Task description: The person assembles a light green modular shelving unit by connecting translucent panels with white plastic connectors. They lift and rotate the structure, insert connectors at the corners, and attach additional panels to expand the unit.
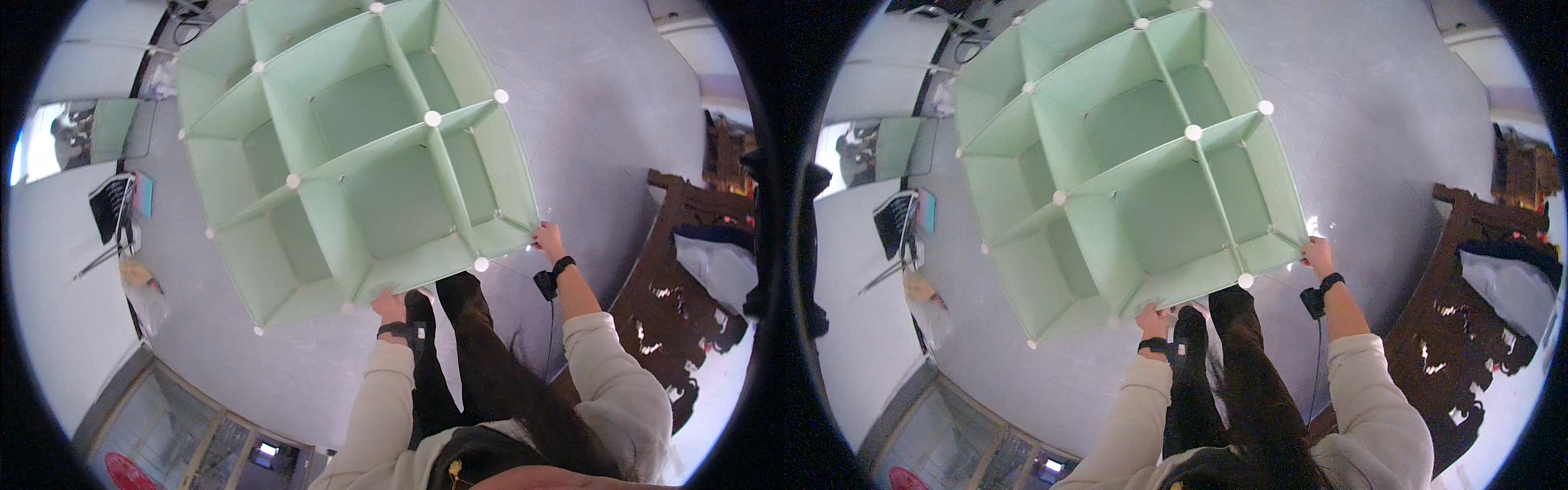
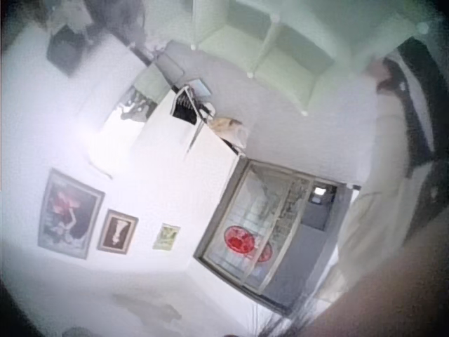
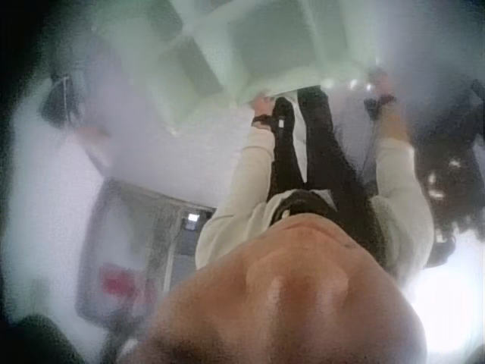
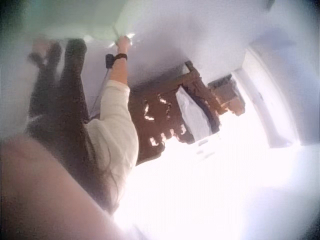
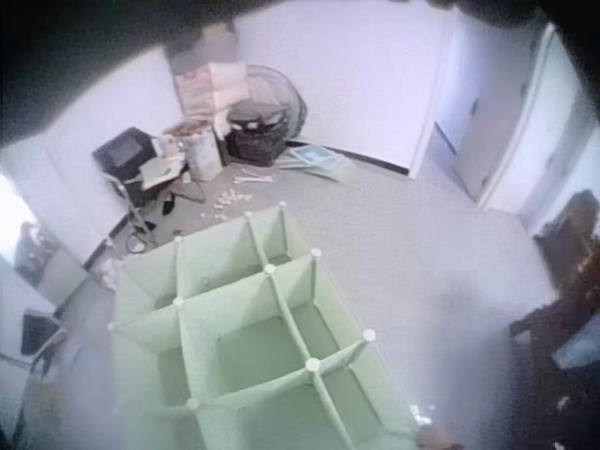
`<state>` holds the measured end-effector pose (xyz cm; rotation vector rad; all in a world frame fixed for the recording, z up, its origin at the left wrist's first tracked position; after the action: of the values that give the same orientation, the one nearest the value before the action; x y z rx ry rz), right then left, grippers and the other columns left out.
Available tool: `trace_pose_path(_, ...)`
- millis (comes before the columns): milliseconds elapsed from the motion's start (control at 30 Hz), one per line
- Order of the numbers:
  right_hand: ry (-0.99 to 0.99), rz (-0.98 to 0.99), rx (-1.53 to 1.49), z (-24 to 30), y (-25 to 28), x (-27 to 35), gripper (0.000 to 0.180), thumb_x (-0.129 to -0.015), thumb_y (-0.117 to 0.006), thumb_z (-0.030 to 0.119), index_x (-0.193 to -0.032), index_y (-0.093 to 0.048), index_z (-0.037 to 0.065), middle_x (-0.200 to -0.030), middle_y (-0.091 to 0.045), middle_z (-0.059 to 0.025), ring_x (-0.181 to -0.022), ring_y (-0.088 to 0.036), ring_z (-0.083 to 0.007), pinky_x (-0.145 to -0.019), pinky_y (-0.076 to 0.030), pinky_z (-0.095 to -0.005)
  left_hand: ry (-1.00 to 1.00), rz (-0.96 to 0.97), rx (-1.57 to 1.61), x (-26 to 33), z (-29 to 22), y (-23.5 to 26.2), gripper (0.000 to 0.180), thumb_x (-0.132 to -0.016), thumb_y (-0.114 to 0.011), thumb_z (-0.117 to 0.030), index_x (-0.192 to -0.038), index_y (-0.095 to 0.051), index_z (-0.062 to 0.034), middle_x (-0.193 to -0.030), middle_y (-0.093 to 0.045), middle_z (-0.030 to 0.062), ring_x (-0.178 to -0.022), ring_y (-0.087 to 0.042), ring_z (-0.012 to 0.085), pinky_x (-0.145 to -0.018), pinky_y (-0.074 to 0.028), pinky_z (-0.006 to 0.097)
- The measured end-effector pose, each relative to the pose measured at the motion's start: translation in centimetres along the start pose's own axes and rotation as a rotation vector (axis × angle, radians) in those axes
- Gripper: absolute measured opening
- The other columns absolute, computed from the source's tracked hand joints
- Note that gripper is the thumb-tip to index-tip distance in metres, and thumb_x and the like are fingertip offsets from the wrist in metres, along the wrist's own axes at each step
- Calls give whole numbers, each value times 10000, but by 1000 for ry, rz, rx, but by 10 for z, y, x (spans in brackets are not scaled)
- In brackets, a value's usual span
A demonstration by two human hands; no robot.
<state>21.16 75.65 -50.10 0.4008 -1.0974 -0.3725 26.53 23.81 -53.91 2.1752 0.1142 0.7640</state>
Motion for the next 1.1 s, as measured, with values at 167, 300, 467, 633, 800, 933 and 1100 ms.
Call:
trace_pose_path(167,1,-18,15,-15,-11,-18,307,-724,-557,80,-978,-643,-70,-725,-646,-141,-521,-627,-200,-492,-535,-310,86,114,160,-9,31,-27,226,-778,-649,-181,-964,-650,-52,-982,-657,154,-920,-622,330,-774,-500,399)
trace_pose_path(300,2,-41,-6,-35,-18,-26,344,-755,-566,116,-1039,-640,-63,-726,-654,-155,-518,-631,-202,-500,-537,-314,-28,286,-361,-12,13,-33,213,-789,-623,-173,-931,-647,-16,-934,-665,190,-916,-613,376,-788,-499,410)
trace_pose_path(467,-54,-38,43,-58,-27,-48,378,-787,-590,144,-1089,-605,-81,-687,-645,-143,-484,-616,-195,-484,-523,-309,-91,378,-353,-17,8,-41,281,-786,-636,-191,-990,-640,2,-944,-652,218,-925,-608,395,-828,-482,449)
trace_pose_path(633,103,-236,441,-29,-20,-43,504,-806,-671,269,-1211,-528,6,-978,-626,-212,-868,-627,-320,-746,-503,-421,724,292,1050,3,79,-45,420,-876,-563,-158,-1242,-451,13,-1241,-505,154,-1170,-483,302,-929,-462,464)
trace_pose_path(800,479,-289,406,51,-35,18,417,-810,-645,201,-1166,-538,12,-1109,-568,-237,-1069,-526,-386,-931,-428,-422,877,218,1052,23,124,39,439,-915,-487,-211,-1324,-399,-78,-1320,-432,104,-1261,-394,294,-964,-395,564)
trace_pose_path(933,387,102,351,59,-99,42,475,-802,-658,244,-1200,-514,27,-1210,-507,-233,-1145,-464,-395,-969,-399,-428,1107,-93,1031,31,184,113,488,-897,-500,-349,-1330,-412,-141,-1357,-372,91,-1255,-385,299,-951,-363,607)
trace_pose_path(1100,294,-198,601,13,-124,70,613,-790,-676,319,-1280,-456,26,-1325,-396,-277,-1205,-392,-433,-1024,-341,-479,579,218,-58,-25,244,217,702,-829,-609,-309,-1411,-279,-99,-1370,-386,100,-1255,-380,264,-1028,-329,482)
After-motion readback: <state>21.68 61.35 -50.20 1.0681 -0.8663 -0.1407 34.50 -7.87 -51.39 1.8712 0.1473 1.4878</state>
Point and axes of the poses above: each hand's wrist, its own x-axis away from the middle knuckle, its own y-axis out of the back of the hand, z = x × y, the point moved 9 cm from there along -x, towards the middle knuckle
